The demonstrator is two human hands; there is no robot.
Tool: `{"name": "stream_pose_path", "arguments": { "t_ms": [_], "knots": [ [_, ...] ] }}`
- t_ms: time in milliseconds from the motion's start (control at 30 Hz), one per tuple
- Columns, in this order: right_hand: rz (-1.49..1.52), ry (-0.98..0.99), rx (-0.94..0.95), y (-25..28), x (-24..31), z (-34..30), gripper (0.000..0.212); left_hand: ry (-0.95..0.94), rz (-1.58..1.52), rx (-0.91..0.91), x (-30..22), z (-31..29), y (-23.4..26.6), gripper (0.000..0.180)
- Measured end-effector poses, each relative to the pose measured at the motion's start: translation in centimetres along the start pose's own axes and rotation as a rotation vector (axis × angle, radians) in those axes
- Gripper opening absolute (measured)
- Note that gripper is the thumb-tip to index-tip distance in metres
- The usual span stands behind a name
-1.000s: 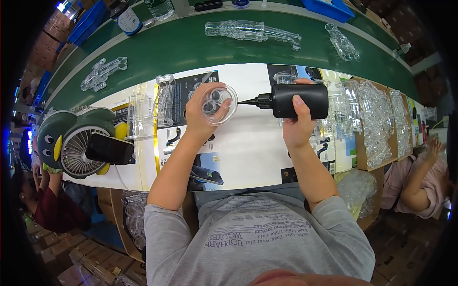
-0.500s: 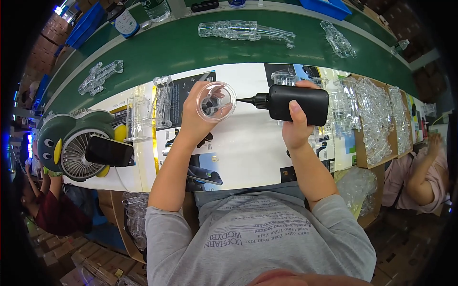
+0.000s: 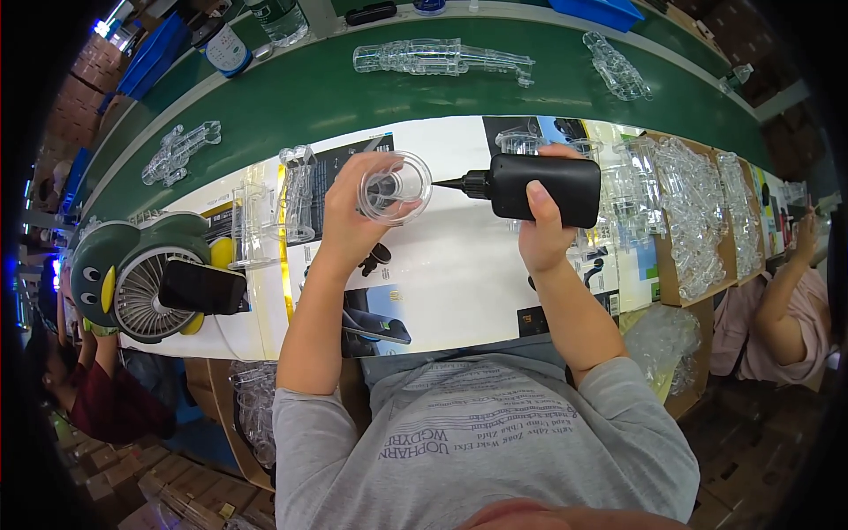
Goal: Assembling plastic components using a glue bottle on an assembly line.
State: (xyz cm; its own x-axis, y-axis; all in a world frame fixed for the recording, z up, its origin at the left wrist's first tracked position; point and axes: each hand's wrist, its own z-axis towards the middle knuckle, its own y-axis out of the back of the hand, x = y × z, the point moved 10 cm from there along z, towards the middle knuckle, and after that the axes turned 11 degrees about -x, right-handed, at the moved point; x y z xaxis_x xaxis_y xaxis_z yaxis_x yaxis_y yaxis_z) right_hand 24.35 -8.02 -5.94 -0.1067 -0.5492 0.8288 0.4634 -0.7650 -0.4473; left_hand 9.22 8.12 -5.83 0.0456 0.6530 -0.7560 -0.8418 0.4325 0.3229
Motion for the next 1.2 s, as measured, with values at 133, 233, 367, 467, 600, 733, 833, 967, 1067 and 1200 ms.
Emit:
{"name": "stream_pose_path", "arguments": {
  "t_ms": [133,233,367,467,600,733,833,967,1067,1200],
  "knots": [
    [-0.03,0.017,0.029,-0.1,0.0,0.1,0.039,-0.039,0.024,0.025,-0.6,0.2,0.0,0.046],
    [-0.013,0.0,0.02,-0.2,0.0,0.0,0.039,0.015,-0.015,0.008,0.3,0.1,0.2,0.045],
    [-0.005,0.004,0.018,0.0,-0.1,0.0,0.039,0.16,-0.228,-0.084,1.9,-0.6,0.6,0.047],
    [-0.014,-0.017,0.017,0.1,-0.4,0.1,0.039,0.136,-0.198,-0.057,1.7,-0.5,0.6,0.049],
    [0.0,0.0,-0.005,0.3,-0.2,0.2,0.039,0.07,-0.118,-0.031,0.8,0.0,0.7,0.046],
    [0.017,0.014,0.0,0.1,-0.1,0.2,0.039,0.035,-0.121,-0.022,0.6,0.0,0.8,0.044],
    [0.005,0.003,0.001,0.3,-0.1,0.3,0.039,0.126,-0.323,-0.071,1.9,-0.4,0.6,0.047],
    [0.002,0.011,-0.004,0.3,0.0,0.3,0.039,0.189,-0.359,-0.067,1.8,-0.4,0.6,0.05],
    [0.003,-0.003,0.001,0.1,0.0,0.2,0.039,0.144,-0.324,-0.059,1.6,-0.1,0.8,0.048],
    [-0.004,0.003,0.004,0.0,0.0,0.3,0.039,0.03,-0.257,-0.056,0.8,0.2,1.2,0.045]
  ]
}}
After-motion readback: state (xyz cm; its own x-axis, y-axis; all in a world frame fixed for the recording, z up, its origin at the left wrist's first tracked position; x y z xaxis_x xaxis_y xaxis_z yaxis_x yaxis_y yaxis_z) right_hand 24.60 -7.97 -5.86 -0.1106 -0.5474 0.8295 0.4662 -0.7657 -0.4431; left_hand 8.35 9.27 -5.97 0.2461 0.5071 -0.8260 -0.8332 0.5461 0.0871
